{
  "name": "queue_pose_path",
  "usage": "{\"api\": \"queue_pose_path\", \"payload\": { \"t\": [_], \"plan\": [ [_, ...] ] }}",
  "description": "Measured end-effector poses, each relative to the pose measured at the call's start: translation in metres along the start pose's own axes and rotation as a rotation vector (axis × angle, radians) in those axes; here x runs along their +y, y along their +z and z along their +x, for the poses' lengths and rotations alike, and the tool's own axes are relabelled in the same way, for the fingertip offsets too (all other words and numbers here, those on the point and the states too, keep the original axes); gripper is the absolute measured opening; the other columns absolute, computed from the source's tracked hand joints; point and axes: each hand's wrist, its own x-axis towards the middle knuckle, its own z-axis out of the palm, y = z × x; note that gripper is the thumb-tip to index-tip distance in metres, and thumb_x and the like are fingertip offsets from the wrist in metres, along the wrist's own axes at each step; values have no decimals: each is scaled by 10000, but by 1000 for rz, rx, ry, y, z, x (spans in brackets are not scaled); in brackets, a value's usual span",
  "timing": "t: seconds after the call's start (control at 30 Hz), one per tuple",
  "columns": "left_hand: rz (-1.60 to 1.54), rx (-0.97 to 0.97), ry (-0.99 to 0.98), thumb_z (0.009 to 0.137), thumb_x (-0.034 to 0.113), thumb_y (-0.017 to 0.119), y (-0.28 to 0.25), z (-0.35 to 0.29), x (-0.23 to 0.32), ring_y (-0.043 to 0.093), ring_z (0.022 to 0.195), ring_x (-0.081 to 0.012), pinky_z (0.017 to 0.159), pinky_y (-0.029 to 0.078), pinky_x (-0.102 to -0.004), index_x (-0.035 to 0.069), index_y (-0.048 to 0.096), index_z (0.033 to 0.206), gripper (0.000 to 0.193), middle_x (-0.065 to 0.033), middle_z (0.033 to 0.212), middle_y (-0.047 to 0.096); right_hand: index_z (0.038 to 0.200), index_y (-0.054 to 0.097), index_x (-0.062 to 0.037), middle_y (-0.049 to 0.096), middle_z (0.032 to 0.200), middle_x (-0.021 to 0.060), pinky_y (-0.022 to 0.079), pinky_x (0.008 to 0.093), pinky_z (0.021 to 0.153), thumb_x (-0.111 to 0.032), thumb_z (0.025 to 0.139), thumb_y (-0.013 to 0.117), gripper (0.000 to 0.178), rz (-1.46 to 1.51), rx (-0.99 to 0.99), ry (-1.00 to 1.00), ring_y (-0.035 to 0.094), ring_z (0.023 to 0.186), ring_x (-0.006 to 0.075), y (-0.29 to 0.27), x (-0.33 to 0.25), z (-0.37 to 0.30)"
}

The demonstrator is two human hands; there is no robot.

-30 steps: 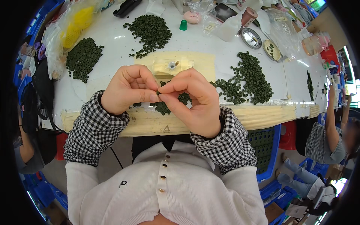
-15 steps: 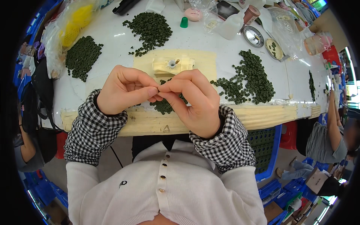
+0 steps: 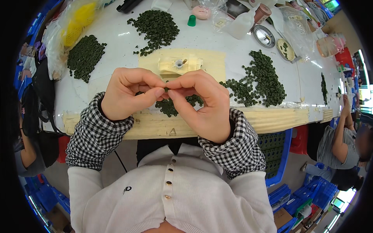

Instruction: The worker is picking up small green plastic components and attaching them to a yellow circular base on a factory assembly line.

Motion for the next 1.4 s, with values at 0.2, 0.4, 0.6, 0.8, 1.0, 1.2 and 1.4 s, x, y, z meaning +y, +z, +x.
{"api": "queue_pose_path", "payload": {
  "t": [0.2, 0.4, 0.6, 0.8, 1.0, 1.2, 1.4],
  "plan": [
    [125, 16, 144, 832, -49, 648, 2, -1, -4, 660, 825, -127, 756, 543, -244, -69, 662, 953, 124, -108, 907, 682, 967, 658, 37, 647, 937, 104, 562, 244, 735, 75, 800, 656, 171, -56, -31, -24, 683, 819, 159, -1, 0, -1],
    [226, 23, 173, 807, -41, 668, 1, 0, 3, 642, 765, -108, 708, 525, -228, -49, 684, 894, 89, -92, 839, 681, 948, 661, 38, 651, 909, 101, 558, 242, 710, 74, 792, 665, 160, -92, -10, -74, 679, 805, 153, 0, 0, 1],
    [593, -168, 98, 800, 28, 685, -51, -3, 24, 601, 631, -100, 578, 473, -219, -10, 699, 828, 50, -67, 752, 665, 900, 669, -22, 624, 816, 71, 507, 274, 585, -8, 787, 716, 124, -437, -200, -53, 632, 676, 176, 3, -2, 1],
    [805, -233, -32, 811, 67, 708, -63, -5, 31, 552, 592, -75, 534, 435, -216, -14, 676, 797, 89, -37, 676, 610, 852, 662, -69, 549, 763, 36, 497, 320, 606, -116, 754, 729, 128, -762, -312, -252, 592, 724, 210, 10, 12, -1],
    [816, 34, -12, 837, 92, 690, -71, -2, 19, 524, 606, -48, 539, 416, -204, -8, 673, 841, 102, -5, 680, 604, 817, 657, -59, 561, 744, 47, 490, 326, 585, -81, 744, 737, 110, -791, -285, -302, 589, 687, 219, 13, 13, -1],
    [1102, 369, 191, 860, 103, 655, -89, 12, -6, 635, 763, -166, 651, 512, -261, 9, 673, 1056, 218, -88, 933, 674, 827, 659, -38, 603, 752, 71, 489, 324, 582, -33, 742, 734, 114, -730, -242, -276, 597, 657, 239, 11, 11, -1],
    [1207, 231, 387, 860, 41, 620, -87, 27, -23, 638, 800, -218, 705, 542, -301, 1, 647, 1106, 251, -118, 962, 622, 838, 666, -30, 610, 760, 79, 489, 325, 582, -11, 733, 731, 125, -731, -241, -285, 600, 667, 244, 9, 9, -1]
  ]
}}
